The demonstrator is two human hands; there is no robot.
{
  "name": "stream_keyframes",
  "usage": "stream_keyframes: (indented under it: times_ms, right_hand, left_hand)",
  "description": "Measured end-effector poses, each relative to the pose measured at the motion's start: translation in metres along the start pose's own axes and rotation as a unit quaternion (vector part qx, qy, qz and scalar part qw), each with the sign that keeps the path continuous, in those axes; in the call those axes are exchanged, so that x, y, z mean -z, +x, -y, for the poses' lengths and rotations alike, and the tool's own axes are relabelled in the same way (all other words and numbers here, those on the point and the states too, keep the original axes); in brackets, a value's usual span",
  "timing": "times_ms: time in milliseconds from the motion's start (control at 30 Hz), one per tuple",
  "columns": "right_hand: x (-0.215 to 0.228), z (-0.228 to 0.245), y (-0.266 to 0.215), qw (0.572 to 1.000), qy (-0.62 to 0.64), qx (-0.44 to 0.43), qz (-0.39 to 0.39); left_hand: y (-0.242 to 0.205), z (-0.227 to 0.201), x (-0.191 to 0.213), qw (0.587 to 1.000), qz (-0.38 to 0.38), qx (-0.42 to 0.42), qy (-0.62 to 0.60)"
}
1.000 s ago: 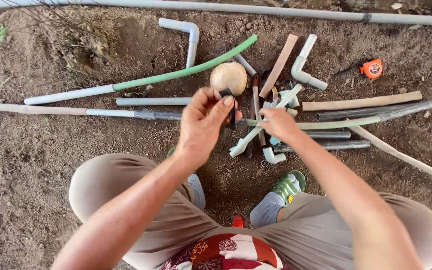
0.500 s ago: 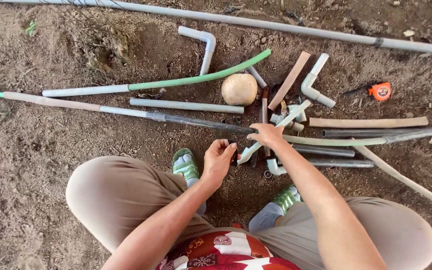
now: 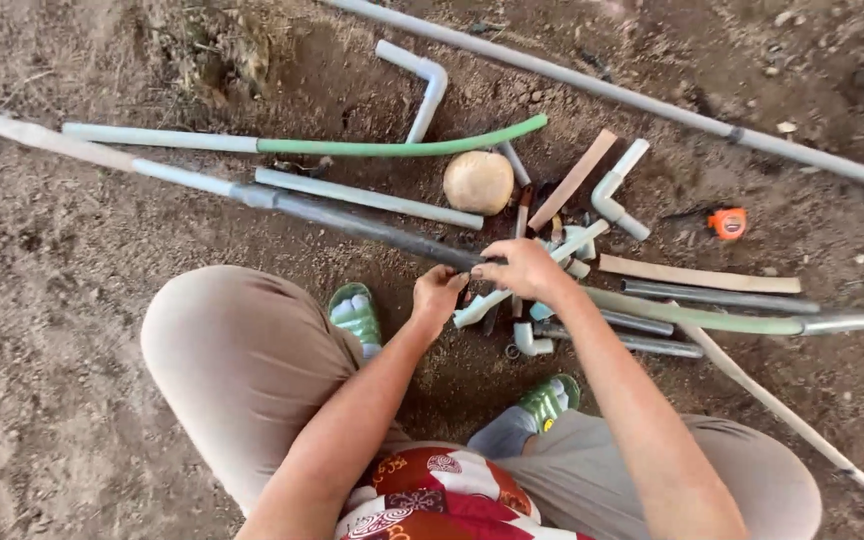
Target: A person sitting on the ground uses a hacksaw blade to saw a wooden stick and then applies electrical tape to a pipe.
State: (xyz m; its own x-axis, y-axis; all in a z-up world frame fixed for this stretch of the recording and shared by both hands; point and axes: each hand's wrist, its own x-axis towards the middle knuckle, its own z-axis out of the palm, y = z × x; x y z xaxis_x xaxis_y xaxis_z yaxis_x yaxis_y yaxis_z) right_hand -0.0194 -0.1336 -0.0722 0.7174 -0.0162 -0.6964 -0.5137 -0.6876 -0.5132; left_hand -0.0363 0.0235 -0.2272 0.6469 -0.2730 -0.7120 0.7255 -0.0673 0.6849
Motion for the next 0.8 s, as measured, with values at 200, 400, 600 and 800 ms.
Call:
stream_keyframes:
  times_ms: [200,400,600,800]
  right_hand:
    - [-0.022,-0.012,-0.004,0.999,0.040,-0.024,0.003]
    - [-0.025,-0.028,0.012,0.994,0.110,-0.008,-0.006]
    - [-0.030,-0.035,0.019,0.977,0.205,-0.047,0.027]
    - [-0.033,-0.037,0.019,0.979,0.191,-0.072,0.031]
  left_hand:
    - [0.004,0.006,-0.006,0.997,0.049,-0.026,0.051]
    - [0.002,0.007,-0.001,0.997,0.023,-0.036,0.072]
    - [0.002,0.015,0.001,0.992,0.058,-0.095,0.057]
    - [0.003,0.023,0.007,0.990,0.061,-0.112,0.065]
